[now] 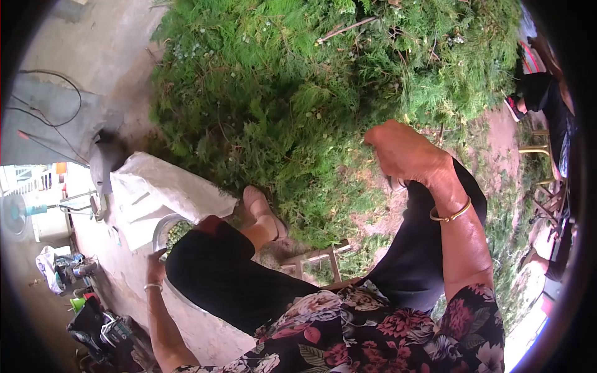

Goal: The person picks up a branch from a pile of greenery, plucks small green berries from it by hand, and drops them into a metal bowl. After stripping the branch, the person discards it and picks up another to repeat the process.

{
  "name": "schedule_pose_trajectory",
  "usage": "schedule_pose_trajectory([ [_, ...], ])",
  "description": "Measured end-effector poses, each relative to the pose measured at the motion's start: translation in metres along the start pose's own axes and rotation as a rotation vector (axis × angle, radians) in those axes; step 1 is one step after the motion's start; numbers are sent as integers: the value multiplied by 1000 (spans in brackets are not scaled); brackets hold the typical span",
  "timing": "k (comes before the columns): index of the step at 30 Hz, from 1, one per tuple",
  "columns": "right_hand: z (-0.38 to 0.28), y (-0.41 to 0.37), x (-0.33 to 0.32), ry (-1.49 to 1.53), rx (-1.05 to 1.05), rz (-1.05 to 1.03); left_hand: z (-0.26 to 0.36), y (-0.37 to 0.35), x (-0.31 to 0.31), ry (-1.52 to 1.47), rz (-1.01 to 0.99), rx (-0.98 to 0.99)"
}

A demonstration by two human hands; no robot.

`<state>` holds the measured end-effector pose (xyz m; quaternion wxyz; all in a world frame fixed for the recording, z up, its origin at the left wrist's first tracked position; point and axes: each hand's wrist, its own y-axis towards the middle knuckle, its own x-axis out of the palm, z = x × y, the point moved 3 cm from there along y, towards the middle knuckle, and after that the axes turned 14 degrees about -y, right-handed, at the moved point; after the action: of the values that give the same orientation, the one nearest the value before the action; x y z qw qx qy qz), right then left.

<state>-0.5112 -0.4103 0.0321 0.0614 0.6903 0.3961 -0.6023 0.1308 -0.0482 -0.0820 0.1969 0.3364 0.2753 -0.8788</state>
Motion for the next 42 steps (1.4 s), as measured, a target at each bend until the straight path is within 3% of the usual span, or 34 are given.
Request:
schedule_pose_trajectory([
  [1, 0, 0, 0, -17, 28, -66, -21, -5, -2, -115, -47, -194],
  [3, 1, 2, 4, -36, 8, -49, -53, -1, -8, 85, 17, -250],
  [5, 3, 6, 11, -54, -12, -32, 73, -5, 21, 278, -94, 120],
  [6, 3, 8, 13, -90, -34, 93, 53, 28, 18, 384, -92, 247],
  [7, 3, 9, 12, -126, -53, 219, 119, 35, 34, 426, -139, 183],
  [8, -1, 8, 6, -126, -47, 215, 143, 56, 45, 335, -172, 258],
  [9, -6, 7, -4, -51, 54, 98, 213, 57, 71, 384, -232, 302],
  [10, -7, 6, -6, 26, 155, -18, 253, 65, 98, 404, -278, 216],
  [11, -6, 7, -3, 28, 165, -23, 272, 76, 122, 284, -367, 418],
  [13, -5, 6, 4, -116, 86, 88, 312, 90, 189, 404, -512, 697],
  [15, -6, 6, 10, -150, 59, 187, 324, 92, 256, 466, -604, 748],
  [17, 6, 11, 26, -121, 57, 137, 320, 95, 333, 484, -593, 970],
  [18, 4, 10, 23, -23, 63, 32, 312, 99, 366, 486, -624, 917],
  [21, -9, -2, 6, -110, -19, 223, 314, 85, 414, 519, -569, 808],
  [25, -5, -1, 25, -118, -43, 380, 241, 104, 446, 734, -435, 530],
  [28, -6, -2, 22, -141, -48, 406, 236, 87, 429, 617, -386, 552],
  [30, -9, 2, 25, -142, -28, 404, 233, 91, 420, 215, -470, 711],
  [32, -12, 4, 24, -139, -34, 405, 239, 98, 413, 128, -439, 685],
  [34, -13, 1, 13, -150, -4, 379, 276, 90, 394, -53, -445, 569],
  [36, -11, -5, 6, -139, -80, 588, 348, 53, 363, -294, -500, 369],
  [37, -11, -6, -4, -129, -60, 474, 379, 38, 349, -447, -525, 263],
  [39, -8, -7, -14, -63, -28, 493, 419, 17, 327, -659, -557, 208],
  [40, -8, 2, -17, -81, 98, 318, 433, 11, 319, -742, -552, 215],
  [42, 0, 7, -12, 81, 179, 337, 455, 1, 302, -813, -665, 184],
])
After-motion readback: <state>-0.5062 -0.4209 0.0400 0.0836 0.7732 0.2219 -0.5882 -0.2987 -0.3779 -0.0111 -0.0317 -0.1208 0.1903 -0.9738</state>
